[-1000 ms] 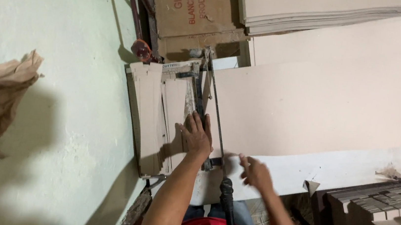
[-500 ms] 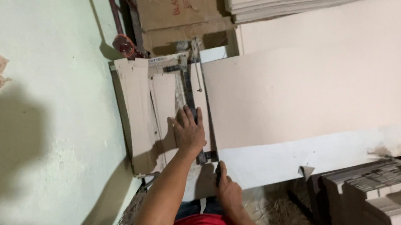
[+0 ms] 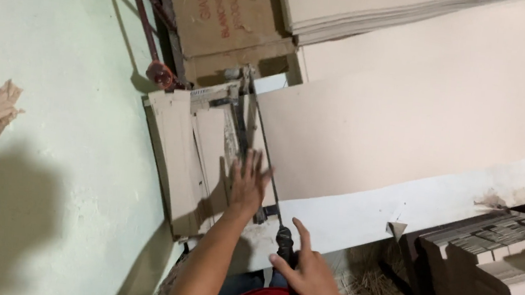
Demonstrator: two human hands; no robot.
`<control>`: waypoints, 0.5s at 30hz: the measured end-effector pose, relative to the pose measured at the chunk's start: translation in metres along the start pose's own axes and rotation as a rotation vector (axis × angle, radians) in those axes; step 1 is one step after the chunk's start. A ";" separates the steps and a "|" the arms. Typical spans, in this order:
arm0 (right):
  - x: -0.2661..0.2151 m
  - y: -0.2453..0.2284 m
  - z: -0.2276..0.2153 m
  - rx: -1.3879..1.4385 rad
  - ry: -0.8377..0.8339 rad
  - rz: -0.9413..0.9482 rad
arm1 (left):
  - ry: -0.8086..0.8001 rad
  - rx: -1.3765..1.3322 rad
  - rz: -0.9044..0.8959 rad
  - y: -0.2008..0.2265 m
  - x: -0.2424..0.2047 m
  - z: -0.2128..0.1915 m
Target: The person uses a manual paper cutter to trim large sheets of white paper. They repeatedly place a sheet on the cutter, align it against the guide, and pull down the lever to cut the paper, then remove the trimmed piece.
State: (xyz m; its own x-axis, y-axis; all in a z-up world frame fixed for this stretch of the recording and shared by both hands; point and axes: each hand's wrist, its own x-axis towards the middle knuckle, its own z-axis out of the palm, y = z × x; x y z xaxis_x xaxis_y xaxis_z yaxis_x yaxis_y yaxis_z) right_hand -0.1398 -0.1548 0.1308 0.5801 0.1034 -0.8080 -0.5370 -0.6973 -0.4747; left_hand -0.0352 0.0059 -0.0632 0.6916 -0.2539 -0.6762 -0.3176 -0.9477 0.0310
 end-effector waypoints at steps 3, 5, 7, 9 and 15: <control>-0.005 -0.009 -0.038 0.120 -0.093 -0.012 | 0.613 0.087 0.347 0.001 0.024 0.062; 0.035 0.023 -0.037 0.297 -0.013 0.121 | 0.590 -0.091 0.757 -0.002 0.018 0.059; 0.130 0.128 -0.029 0.615 0.209 0.161 | 0.540 -0.007 0.760 -0.010 -0.022 0.038; 0.162 0.183 -0.022 0.930 0.415 0.202 | 0.480 0.072 0.750 -0.025 -0.040 0.045; 0.165 0.186 -0.061 1.402 0.435 0.176 | 0.000 0.256 0.507 -0.090 -0.041 0.046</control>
State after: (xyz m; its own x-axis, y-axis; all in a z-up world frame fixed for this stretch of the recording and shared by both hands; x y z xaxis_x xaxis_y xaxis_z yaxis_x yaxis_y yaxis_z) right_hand -0.1061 -0.3105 -0.0696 0.4439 -0.3007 -0.8441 -0.6117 0.5867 -0.5307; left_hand -0.0650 0.1109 -0.0723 0.4120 -0.6648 -0.6231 -0.7569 -0.6304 0.1721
